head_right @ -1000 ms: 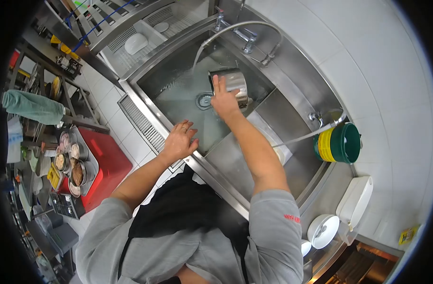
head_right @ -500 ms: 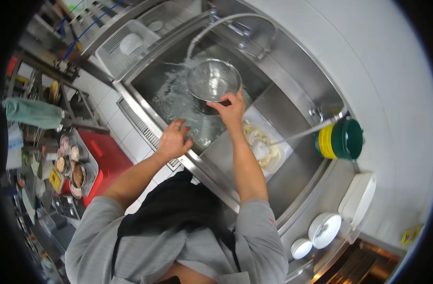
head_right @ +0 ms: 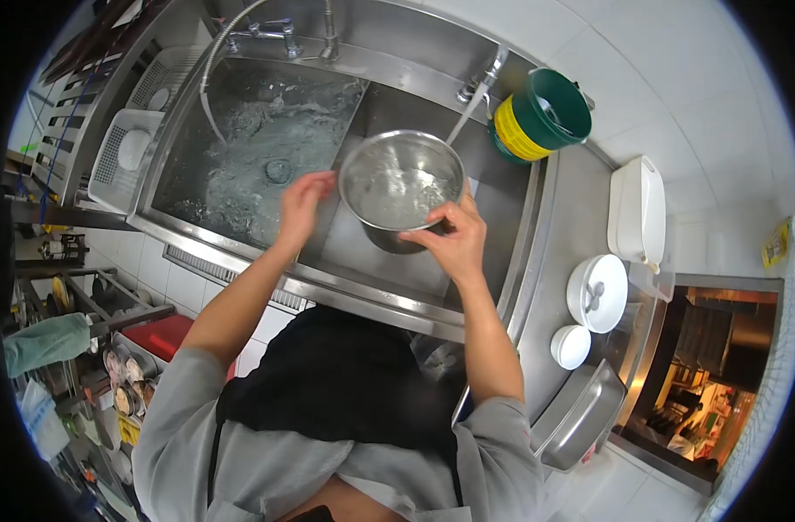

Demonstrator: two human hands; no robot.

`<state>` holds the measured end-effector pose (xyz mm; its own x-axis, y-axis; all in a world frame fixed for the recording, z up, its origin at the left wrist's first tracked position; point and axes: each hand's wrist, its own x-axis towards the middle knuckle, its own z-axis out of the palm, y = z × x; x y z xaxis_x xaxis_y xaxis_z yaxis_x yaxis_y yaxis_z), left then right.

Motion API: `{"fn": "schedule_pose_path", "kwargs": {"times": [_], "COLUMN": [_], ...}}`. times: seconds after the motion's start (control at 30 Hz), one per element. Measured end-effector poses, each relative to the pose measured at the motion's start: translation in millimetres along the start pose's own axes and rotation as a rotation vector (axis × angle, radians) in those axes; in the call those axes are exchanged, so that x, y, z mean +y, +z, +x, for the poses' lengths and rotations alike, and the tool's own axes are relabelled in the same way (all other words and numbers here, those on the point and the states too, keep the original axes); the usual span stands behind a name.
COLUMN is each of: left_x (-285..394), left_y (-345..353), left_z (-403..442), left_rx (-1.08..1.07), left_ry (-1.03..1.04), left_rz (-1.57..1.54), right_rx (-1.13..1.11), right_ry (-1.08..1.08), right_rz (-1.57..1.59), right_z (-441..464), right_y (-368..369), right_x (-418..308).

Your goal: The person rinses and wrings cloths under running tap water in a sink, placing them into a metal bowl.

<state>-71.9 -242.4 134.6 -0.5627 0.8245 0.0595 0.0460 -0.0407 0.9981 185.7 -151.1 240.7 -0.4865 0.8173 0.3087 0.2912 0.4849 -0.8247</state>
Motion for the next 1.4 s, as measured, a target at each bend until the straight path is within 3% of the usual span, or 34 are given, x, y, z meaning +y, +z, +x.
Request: {"fn": "schedule_pose_path", "kwargs": {"times": [0.03, 0.1, 0.2, 0.3, 0.43, 0.57, 0.63, 0.67, 0.73, 0.8, 0.9, 1.0, 1.17, 1.3, 1.4], "left_x": [-9.2, -59.9, -76.8, -106.8, -115.8, -184.5, -251.0, -307.6, -322.7, -263.2, -256.2, -241.4, -178.6, -128.0, -94.6], "left_y": [24.5, 73.3, 132.4, 171.8, 192.2, 210.8, 217.1, 210.8, 207.4, 192.6, 185.0, 167.7, 174.2, 169.5, 150.8], "left_z": [10.0, 30.1, 27.2, 32.1, 38.0, 60.3, 63.5, 63.9, 59.7, 60.9, 66.9, 65.4, 71.1, 59.6, 64.0], "left_rx": [-0.102, -0.341, -0.570, -0.727, -0.834, -0.923, -0.973, -0.984, -1.025, -1.029, -0.950, -0.892, -0.827, -0.819, -1.089], "left_ry": [-0.027, -0.039, -0.112, -0.150, -0.040, 0.061, -0.129, -0.305, -0.164, 0.496, 0.105, -0.029, -0.009, 0.073, -0.155], "left_rz": [0.029, 0.418, 0.813, 0.921, 0.996, 1.164, 0.666, 0.137, 0.069, 0.995, 1.045, 0.827, 0.741, 0.764, 0.531], "right_rx": [0.012, 0.018, -0.011, -0.083, -0.153, -0.234, -0.261, -0.277, -0.349, -0.400, -0.550, -0.686, -0.957, -1.232, -0.846], "right_ry": [0.036, 0.099, 0.154, 0.273, 0.346, 0.442, 0.448, 0.449, 0.497, 0.548, 0.547, 0.400, 0.298, 0.267, -0.019], "right_rz": [-0.073, -0.217, -0.492, -0.585, -0.662, -0.658, -0.695, -0.713, -0.723, -0.769, -0.797, -0.929, -1.035, -1.454, -1.799], "right_z": [-9.1, -22.3, -37.3, -40.8, -38.7, -30.1, -27.0, -25.1, -18.9, -8.1, 14.9, 31.6, 67.7, 83.3, 52.9], "right_y": [-11.6, -31.2, -53.1, -71.0, -80.9, -87.2, -87.0, -86.6, -86.2, -81.7, -77.0, -70.4, -54.3, -26.8, -19.8], "right_x": [6.5, 22.3, 37.4, 51.8, 51.4, 42.1, 30.3, 25.7, 20.5, 11.3, 2.0, 0.8, -5.8, -21.8, -8.9]}}
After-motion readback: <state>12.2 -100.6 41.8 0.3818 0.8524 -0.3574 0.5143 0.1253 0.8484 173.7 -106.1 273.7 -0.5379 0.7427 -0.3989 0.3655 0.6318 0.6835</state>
